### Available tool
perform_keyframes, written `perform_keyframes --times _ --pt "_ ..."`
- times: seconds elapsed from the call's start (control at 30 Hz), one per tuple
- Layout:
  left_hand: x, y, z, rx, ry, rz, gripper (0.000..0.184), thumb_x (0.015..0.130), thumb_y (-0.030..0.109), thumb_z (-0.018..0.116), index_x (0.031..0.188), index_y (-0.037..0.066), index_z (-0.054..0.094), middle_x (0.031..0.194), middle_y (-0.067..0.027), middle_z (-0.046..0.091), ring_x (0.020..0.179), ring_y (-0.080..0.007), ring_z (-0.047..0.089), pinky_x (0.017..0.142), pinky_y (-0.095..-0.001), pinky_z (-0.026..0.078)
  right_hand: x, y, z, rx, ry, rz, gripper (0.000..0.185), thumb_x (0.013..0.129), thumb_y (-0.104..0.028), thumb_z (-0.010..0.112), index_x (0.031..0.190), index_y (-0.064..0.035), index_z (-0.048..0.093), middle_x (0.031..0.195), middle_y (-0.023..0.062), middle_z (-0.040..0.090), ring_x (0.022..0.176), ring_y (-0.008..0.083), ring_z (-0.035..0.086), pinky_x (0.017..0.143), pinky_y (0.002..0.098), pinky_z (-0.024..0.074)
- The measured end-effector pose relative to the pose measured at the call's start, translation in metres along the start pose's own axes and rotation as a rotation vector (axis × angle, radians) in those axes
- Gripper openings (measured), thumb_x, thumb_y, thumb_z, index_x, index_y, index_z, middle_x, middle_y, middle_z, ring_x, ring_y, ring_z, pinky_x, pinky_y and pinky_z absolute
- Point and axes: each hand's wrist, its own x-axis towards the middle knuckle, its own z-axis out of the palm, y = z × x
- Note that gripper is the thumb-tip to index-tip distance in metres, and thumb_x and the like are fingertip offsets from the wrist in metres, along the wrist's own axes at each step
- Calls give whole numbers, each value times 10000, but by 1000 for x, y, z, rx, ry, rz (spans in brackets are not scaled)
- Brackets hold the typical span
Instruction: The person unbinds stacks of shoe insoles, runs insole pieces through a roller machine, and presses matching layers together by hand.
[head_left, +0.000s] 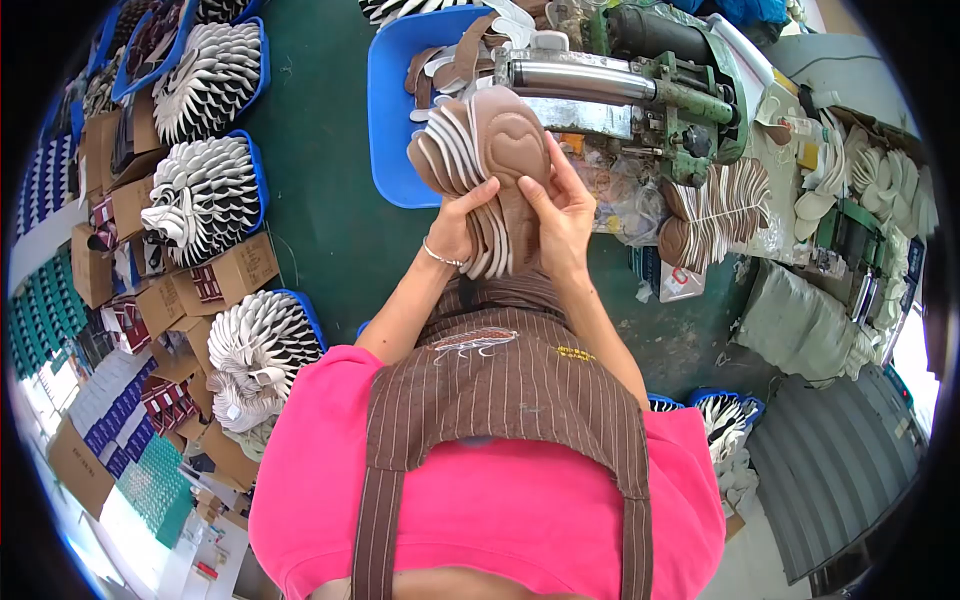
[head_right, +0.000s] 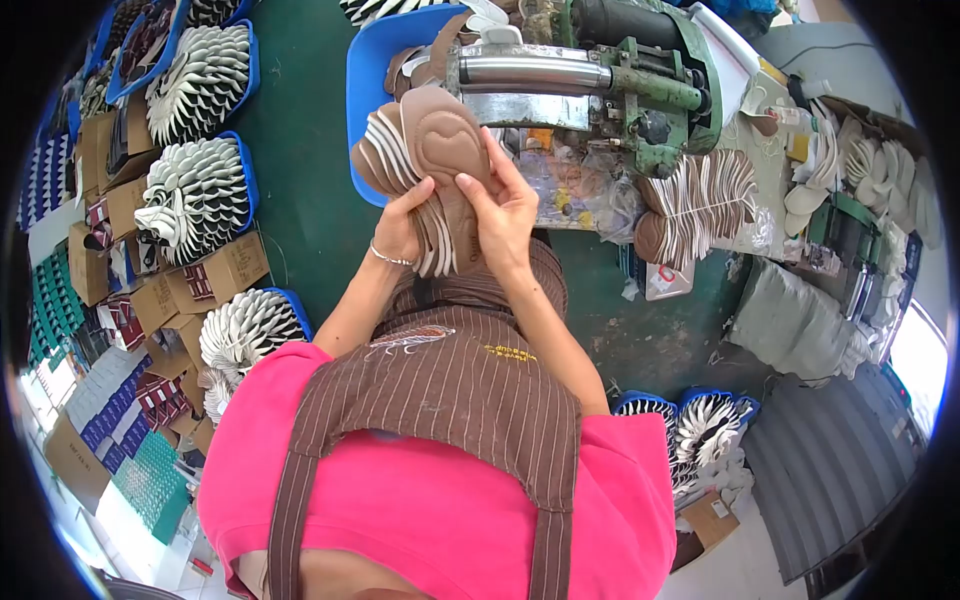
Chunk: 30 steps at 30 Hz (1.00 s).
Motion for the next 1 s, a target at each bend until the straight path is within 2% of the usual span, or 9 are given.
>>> perform_keyframes --times 0.13,0.17,0.23,0.4,0.5,0.63,0.8,0.83,1.0 --pt "3 2 -16 -136 15 -123 635 850 86 628 1402 124 315 989 -76 540 886 -194 554 762 -357 518 1 -10 -14 315 39 103 528 811 62 640 1309 -19 484 1153 92 595 1047 147 563 940 290 442" --pt "8 2 -19 -63 -25 -1 636 848 128 644 1389 68 313 997 -84 540 879 -199 548 737 -337 513 0 -11 -19 314 78 85 483 810 64 642 1270 -10 517 1133 83 602 1029 144 569 931 285 442" --pt "14 7 -31 -221 -93 -65 583 858 166 638 1341 -4 357 1024 -114 561 902 -213 569 744 -348 518 -2 6 -41 186 108 40 367 814 46 647 1168 0 561 1074 63 617 975 128 575 882 265 448" --pt "9 18 -27 -16 -107 -82 511 904 203 572 1318 -29 381 1186 -182 542 1092 -296 548 896 -458 488 35 30 -66 -141 228 22 133 828 -18 654 952 5 613 910 22 628 843 86 556 786 235 432" --pt "5 19 -21 17 -59 -70 479 906 205 576 1296 -23 417 1214 -186 545 1105 -296 553 929 -445 479 55 6 -55 185 34 -51 230 835 -5 643 1055 25 583 1002 56 651 931 116 590 849 257 447" --pt "5 21 -20 20 -43 -47 414 881 139 612 1246 -3 479 1165 -171 582 1053 -277 589 893 -402 506 17 -1 -43 -2 191 167 261 852 11 614 1105 34 559 1008 75 654 925 134 624 821 255 488" --pt "6 10 -26 191 64 37 410 857 79 637 1235 15 493 1153 -110 595 1040 -229 591 883 -368 508 53 27 -60 -177 146 151 197 890 -93 609 1025 51 608 975 69 660 844 106 615 756 235 489" --pt "5 10 -20 217 77 54 408 839 52 656 1217 23 507 1139 -92 600 1035 -204 589 872 -346 510 56 9 -39 -181 150 133 188 909 -149 594 874 31 640 820 44 656 687 88 583 646 238 490" --pt "10 5 -10 453 117 236 439 800 6 689 1206 29 523 1145 -68 598 1044 -173 581 903 -315 484 11 13 -14 -282 -53 371 204 910 -154 596 847 35 635 760 12 642 674 39 547 615 187 438"
